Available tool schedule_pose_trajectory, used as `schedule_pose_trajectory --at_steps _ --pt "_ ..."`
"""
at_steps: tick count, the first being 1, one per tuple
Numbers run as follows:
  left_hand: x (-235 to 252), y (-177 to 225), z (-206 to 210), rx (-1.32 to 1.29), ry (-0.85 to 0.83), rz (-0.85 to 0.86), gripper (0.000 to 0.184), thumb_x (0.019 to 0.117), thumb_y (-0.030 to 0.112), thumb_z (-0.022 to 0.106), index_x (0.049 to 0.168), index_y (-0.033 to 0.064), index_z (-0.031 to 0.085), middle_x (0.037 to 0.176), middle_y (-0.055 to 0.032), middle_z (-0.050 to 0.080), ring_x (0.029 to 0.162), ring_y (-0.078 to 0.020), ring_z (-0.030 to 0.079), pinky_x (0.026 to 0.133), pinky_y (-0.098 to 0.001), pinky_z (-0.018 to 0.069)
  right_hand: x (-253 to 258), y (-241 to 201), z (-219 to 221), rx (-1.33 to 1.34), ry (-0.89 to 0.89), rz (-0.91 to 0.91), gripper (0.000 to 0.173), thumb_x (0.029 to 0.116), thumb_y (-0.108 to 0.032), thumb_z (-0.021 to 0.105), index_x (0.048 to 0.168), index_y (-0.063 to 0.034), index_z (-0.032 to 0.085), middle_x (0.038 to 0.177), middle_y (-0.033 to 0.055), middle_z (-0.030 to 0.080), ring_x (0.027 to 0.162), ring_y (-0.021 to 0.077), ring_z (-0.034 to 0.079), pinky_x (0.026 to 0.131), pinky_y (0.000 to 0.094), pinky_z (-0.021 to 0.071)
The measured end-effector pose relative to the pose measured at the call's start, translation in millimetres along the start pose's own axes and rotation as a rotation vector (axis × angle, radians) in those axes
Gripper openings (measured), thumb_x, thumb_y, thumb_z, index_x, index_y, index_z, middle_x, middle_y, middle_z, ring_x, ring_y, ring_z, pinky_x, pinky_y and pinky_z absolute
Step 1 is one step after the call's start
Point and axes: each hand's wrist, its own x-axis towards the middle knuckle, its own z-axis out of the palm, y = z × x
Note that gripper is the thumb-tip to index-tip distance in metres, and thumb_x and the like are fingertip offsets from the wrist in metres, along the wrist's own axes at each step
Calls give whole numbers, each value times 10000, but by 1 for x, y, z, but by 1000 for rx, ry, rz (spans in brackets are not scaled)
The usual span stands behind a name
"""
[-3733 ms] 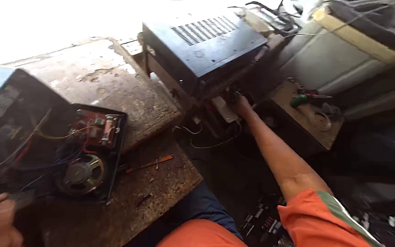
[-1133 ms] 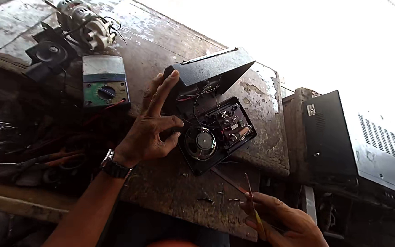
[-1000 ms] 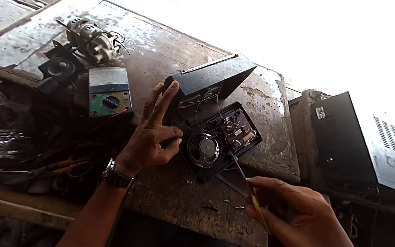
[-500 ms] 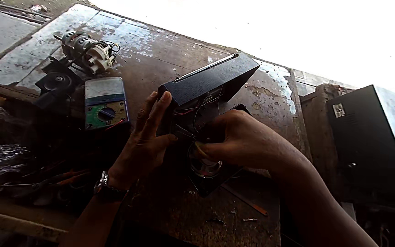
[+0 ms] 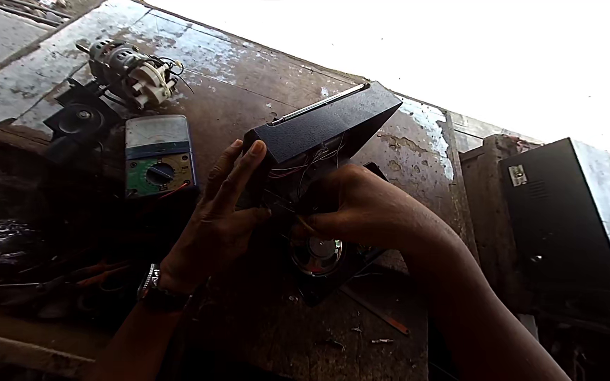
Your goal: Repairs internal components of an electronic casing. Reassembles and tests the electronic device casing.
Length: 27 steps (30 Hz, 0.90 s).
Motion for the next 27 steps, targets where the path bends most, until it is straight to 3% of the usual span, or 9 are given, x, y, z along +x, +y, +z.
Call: schedule_pose_trajectory --at_steps 9,13,16,17,19,22,24,27 --pt "1 2 -3 -37 -11 -6 119 870 52 727 856 141 805 1658 -167 302 1570 -382 141 1272 -574 229 -13 6 1 23 41 -92 52 882 -247 765 881 -196 775 685 -78 679 573 36 619 487 249 532" --pt "1 2 -8 -126 -15 -26 90 875 105 742 838 162 799 1665 -141 303 1574 -372 129 1276 -578 214 -61 6 -7 107 88 -109 221 903 -353 744 1043 -181 742 717 -86 672 550 17 599 456 193 512" --pt "2 6 -14 -185 -38 -50 59 874 148 751 850 167 801 1667 -121 306 1577 -357 131 1283 -575 205 -110 5 7 131 36 -188 337 936 -352 749 1179 -124 697 801 -65 685 602 -5 598 497 168 517" --pt "3 6 -16 -210 -47 -56 48 869 159 759 851 171 803 1670 -123 302 1577 -360 130 1284 -580 197 -125 4 15 92 12 -179 341 933 -349 754 1190 -137 682 808 -59 684 618 7 608 507 191 526" --pt "3 6 -18 -255 -55 -59 31 862 185 774 854 184 805 1671 -131 296 1576 -373 127 1285 -591 193 -152 5 35 32 -36 -105 369 916 -354 763 1179 -122 650 802 2 677 655 108 639 547 321 540" --pt "3 6 -20 -290 -66 -60 15 851 208 786 845 207 800 1686 -125 261 1576 -388 120 1281 -614 194 -185 19 72 2 -45 44 519 866 -547 710 1101 -87 660 904 79 694 829 235 681 708 487 554" --pt "5 6 -21 -296 -72 -50 18 849 207 781 840 207 797 1689 -137 246 1575 -389 125 1279 -623 195 -204 32 94 -38 11 115 516 855 -543 712 1069 -76 662 920 91 684 870 257 659 751 494 511" --pt "7 8 -22 -305 -76 -49 10 839 194 783 841 196 793 1683 -150 247 1568 -377 164 1272 -607 233 -220 53 121 -202 227 202 285 889 -353 734 1017 -100 707 916 50 691 907 218 663 787 413 562"
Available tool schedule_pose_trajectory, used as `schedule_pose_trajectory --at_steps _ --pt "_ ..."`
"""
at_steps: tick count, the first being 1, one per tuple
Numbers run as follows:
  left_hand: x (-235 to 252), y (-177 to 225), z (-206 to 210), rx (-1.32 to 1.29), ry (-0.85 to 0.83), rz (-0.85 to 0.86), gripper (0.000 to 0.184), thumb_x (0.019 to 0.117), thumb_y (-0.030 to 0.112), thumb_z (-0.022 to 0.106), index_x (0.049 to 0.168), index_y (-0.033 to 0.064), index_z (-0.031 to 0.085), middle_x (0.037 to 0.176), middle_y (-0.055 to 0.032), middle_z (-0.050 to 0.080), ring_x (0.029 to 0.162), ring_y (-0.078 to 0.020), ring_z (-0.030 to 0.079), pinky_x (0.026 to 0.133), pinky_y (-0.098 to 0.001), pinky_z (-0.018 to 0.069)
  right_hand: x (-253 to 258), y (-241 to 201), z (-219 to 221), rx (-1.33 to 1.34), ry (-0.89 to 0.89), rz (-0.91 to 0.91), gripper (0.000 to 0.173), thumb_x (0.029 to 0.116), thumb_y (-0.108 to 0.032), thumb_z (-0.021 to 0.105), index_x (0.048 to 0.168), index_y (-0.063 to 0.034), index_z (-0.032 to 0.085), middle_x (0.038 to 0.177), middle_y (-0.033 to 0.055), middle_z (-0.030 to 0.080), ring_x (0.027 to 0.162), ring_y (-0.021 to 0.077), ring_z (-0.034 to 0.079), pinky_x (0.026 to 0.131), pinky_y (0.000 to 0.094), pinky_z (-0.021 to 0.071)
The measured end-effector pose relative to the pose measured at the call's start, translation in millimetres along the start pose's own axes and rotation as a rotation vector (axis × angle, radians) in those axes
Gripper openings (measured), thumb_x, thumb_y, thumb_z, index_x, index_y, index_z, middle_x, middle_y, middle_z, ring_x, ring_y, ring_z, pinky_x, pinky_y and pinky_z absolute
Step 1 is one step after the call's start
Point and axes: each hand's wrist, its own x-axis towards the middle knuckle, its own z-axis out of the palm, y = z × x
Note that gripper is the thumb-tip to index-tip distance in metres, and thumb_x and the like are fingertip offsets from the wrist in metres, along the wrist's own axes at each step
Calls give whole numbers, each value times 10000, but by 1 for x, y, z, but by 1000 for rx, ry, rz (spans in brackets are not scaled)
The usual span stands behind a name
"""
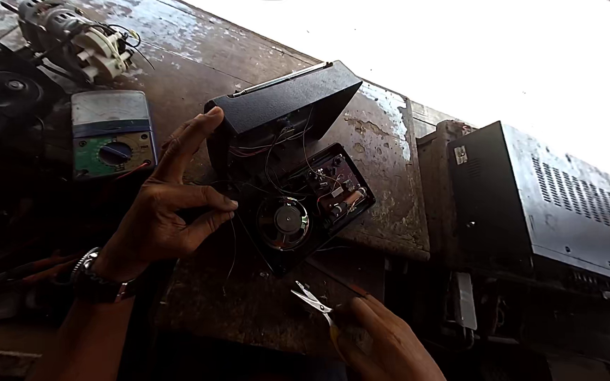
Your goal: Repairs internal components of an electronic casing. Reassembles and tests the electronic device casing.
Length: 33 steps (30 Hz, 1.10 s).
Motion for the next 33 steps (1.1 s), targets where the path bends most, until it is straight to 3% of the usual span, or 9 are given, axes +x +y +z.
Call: schedule_pose_trajectory --at_steps 4,10,12,14,18,23,28,31,33 --pt "1 5 2 -7 4 -20 47 830 228 801 852 189 788 1687 -152 221 1560 -388 179 1255 -605 261 0 7 16 -244 220 -9 143 835 -230 707 944 -171 779 943 22 679 931 199 652 758 309 578" --pt "2 11 0 27 3 -36 58 826 232 805 831 177 786 1689 -143 223 1562 -369 186 1257 -587 272 23 -18 -14 -243 -59 -8 269 822 6 712 1055 -106 786 979 79 759 955 260 738 826 429 615" --pt "2 13 0 46 2 -29 46 828 217 800 832 173 791 1689 -142 227 1566 -358 179 1262 -589 263 36 -24 -19 -196 63 -161 226 875 -100 614 1036 -137 768 865 15 733 791 169 723 700 369 613" --pt "1 13 0 61 -1 -33 37 838 213 791 835 175 795 1689 -140 230 1571 -345 172 1270 -575 258 55 -44 -26 -63 259 -242 273 993 -259 603 1211 -131 706 839 -31 697 698 87 645 630 297 566" --pt "0 15 2 60 1 -48 44 849 213 786 841 171 795 1685 -143 235 1573 -336 164 1273 -549 261 105 -81 -14 73 455 -336 518 961 -336 724 1443 -193 602 994 -9 694 834 79 637 709 267 561" --pt "0 12 0 41 -11 -44 29 837 205 786 841 179 799 1688 -148 223 1576 -348 143 1276 -561 247 126 -94 22 337 570 -631 156 968 7 646 1060 -16 769 984 86 742 928 143 704 818 274 611" --pt "-3 8 -7 -40 -62 -50 128 797 157 727 903 181 794 1694 -149 195 1567 -379 153 1253 -567 286 102 -99 58 288 423 -632 155 978 -1 623 1063 -4 753 957 116 737 908 196 715 799 301 617" --pt "-4 8 -9 -144 -19 -79 279 809 185 665 1073 127 733 1675 -139 236 1551 -363 210 1238 -536 317 90 -99 61 103 164 -568 258 1037 -142 581 1247 -115 729 797 55 692 716 199 674 631 342 562" --pt "4 3 -5 -177 104 -67 435 822 251 728 1207 93 604 1612 -138 322 1493 -338 331 1175 -500 410 87 -97 54 107 198 -558 222 1046 -198 592 1182 -100 738 706 27 663 621 174 645 562 332 534"
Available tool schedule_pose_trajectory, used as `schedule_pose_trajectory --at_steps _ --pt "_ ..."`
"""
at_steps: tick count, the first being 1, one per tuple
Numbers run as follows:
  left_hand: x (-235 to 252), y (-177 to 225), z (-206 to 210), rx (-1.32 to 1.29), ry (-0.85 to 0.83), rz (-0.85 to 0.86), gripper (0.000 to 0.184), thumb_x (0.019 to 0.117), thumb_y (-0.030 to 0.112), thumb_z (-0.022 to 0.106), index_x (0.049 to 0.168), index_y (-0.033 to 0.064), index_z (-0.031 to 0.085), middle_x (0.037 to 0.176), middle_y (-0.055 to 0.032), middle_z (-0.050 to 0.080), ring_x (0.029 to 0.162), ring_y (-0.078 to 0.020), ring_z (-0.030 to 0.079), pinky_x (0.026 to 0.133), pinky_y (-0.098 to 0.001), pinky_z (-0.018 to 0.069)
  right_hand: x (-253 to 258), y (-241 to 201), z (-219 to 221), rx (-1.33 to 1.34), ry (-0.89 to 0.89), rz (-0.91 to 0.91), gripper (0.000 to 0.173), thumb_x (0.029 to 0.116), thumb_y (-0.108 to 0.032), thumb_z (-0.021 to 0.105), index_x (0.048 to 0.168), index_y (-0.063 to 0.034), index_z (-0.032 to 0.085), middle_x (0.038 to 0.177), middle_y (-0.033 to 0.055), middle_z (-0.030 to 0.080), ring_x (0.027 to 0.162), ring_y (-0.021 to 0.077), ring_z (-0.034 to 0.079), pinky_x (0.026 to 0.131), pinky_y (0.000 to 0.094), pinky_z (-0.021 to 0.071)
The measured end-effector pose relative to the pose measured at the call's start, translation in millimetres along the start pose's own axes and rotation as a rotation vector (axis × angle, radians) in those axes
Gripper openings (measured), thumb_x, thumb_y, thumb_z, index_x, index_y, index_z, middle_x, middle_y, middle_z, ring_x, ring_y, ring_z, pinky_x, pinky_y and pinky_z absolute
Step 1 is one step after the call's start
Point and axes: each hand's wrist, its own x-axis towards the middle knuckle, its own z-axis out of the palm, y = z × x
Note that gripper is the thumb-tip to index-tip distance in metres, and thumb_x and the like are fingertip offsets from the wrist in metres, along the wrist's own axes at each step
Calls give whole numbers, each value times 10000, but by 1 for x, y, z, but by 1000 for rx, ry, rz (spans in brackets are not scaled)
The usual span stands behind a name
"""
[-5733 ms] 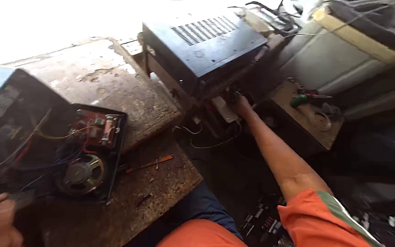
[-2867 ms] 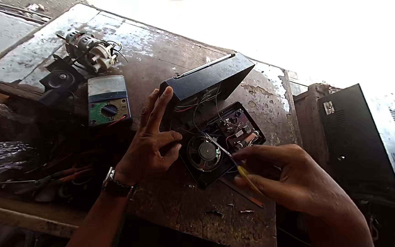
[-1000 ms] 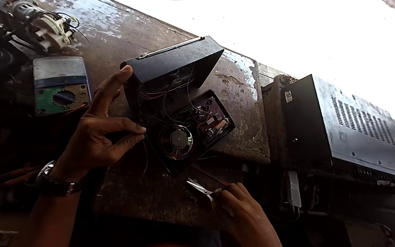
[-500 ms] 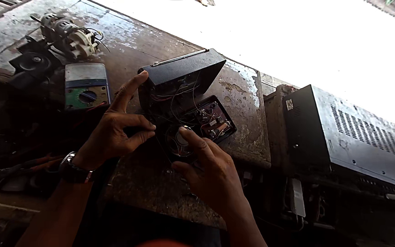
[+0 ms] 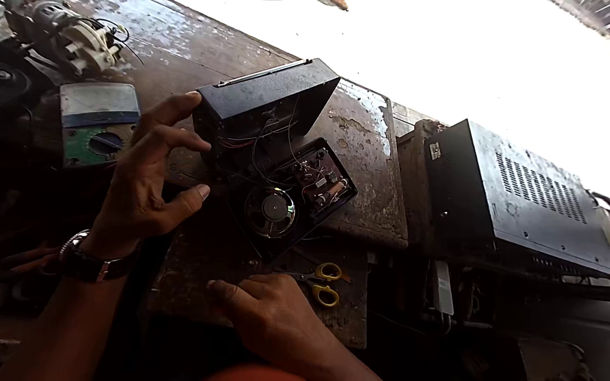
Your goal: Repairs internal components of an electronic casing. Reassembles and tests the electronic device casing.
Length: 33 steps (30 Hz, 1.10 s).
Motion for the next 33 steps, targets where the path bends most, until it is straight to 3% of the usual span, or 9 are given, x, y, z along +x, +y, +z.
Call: schedule_pose_trajectory --at_steps 3,6,10,12,18,27,31,33 --pt "21 -16 9 -35 183 4 742 817 187 822 1415 41 407 1514 -171 370 1394 -352 453 1059 -512 541 -1 6 -27 -34 218 39 156 1023 -174 631 1021 -64 743 773 14 707 696 115 677 626 282 572" --pt "38 -19 14 -37 156 -124 745 897 155 746 1514 44 342 1494 -154 448 1319 -283 562 1012 -418 591 -3 22 -48 -126 377 147 128 979 -171 697 1000 -60 756 799 -6 723 696 55 662 635 225 569" --pt "49 -22 12 -41 110 -183 702 930 215 742 1517 76 384 1427 -113 553 1265 -219 612 1007 -346 585 -20 46 -52 -233 258 360 345 1002 -409 650 1172 -121 738 744 -46 673 589 53 570 552 261 502" --pt "51 -25 10 -41 110 -170 691 934 206 733 1513 67 383 1423 -114 545 1261 -215 613 989 -337 594 -29 58 -42 -203 213 379 402 1009 -464 621 1176 -115 730 763 -38 683 601 64 589 558 280 520" --pt "46 -30 8 -47 97 -86 742 897 165 770 1512 28 378 1453 -149 521 1303 -259 580 1042 -390 565 -30 71 -22 -19 316 276 301 1000 -345 682 1071 -56 723 924 13 727 822 54 684 751 228 593" --pt "18 -18 -21 76 164 -85 762 908 203 762 1517 11 348 1440 -153 528 1292 -249 584 1056 -369 551 -4 72 -15 117 278 214 188 989 -230 700 1038 -50 729 893 14 718 776 46 666 711 204 582" --pt "16 -16 -22 128 146 -118 805 894 247 770 1532 33 329 1452 -134 525 1312 -231 569 1086 -368 528 -2 78 -22 143 204 251 224 986 -243 704 1113 -60 720 960 6 726 805 39 672 731 211 590" --pt "15 -18 -23 156 144 -145 884 858 306 803 1548 59 309 1449 -113 537 1325 -225 558 1105 -378 507 -2 78 -32 128 202 265 297 970 -296 727 1164 -71 710 889 -15 723 719 36 654 654 235 586"
